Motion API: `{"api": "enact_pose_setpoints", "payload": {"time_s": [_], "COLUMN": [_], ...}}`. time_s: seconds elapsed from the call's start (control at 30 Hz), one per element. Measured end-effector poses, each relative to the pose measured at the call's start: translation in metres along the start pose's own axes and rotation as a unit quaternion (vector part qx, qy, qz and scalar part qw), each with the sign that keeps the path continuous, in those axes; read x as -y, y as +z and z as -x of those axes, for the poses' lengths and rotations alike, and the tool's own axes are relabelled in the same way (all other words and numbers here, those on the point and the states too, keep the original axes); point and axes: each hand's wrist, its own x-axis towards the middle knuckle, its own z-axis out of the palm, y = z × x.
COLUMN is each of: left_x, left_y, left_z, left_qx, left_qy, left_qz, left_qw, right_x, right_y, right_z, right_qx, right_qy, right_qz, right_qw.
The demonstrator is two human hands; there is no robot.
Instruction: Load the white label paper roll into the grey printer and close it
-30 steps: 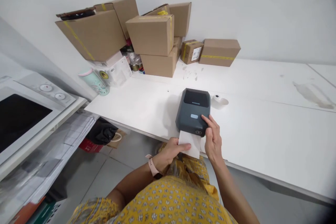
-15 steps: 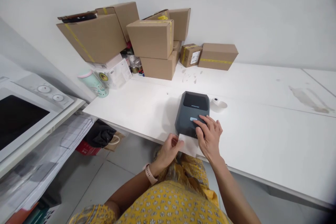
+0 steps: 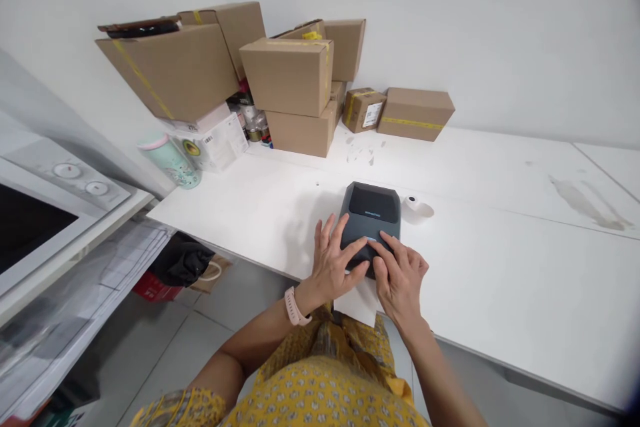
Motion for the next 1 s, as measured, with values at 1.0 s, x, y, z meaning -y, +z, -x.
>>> {"api": "enact_pose_setpoints", "payload": {"time_s": [1.0], "left_x": [0.001], "left_y": [0.005], "left_z": [0.047], "left_qx": [0.033], "left_qy": [-0.226], "left_qz": [0.324], "left_qw": [0.918], "right_x": [0.0], "right_y": [0.013], "right_z": [0.043], "right_qx": [0.04], "right_qy": [0.296], "right_qz": [-0.326], "right_qw": [0.897]}}
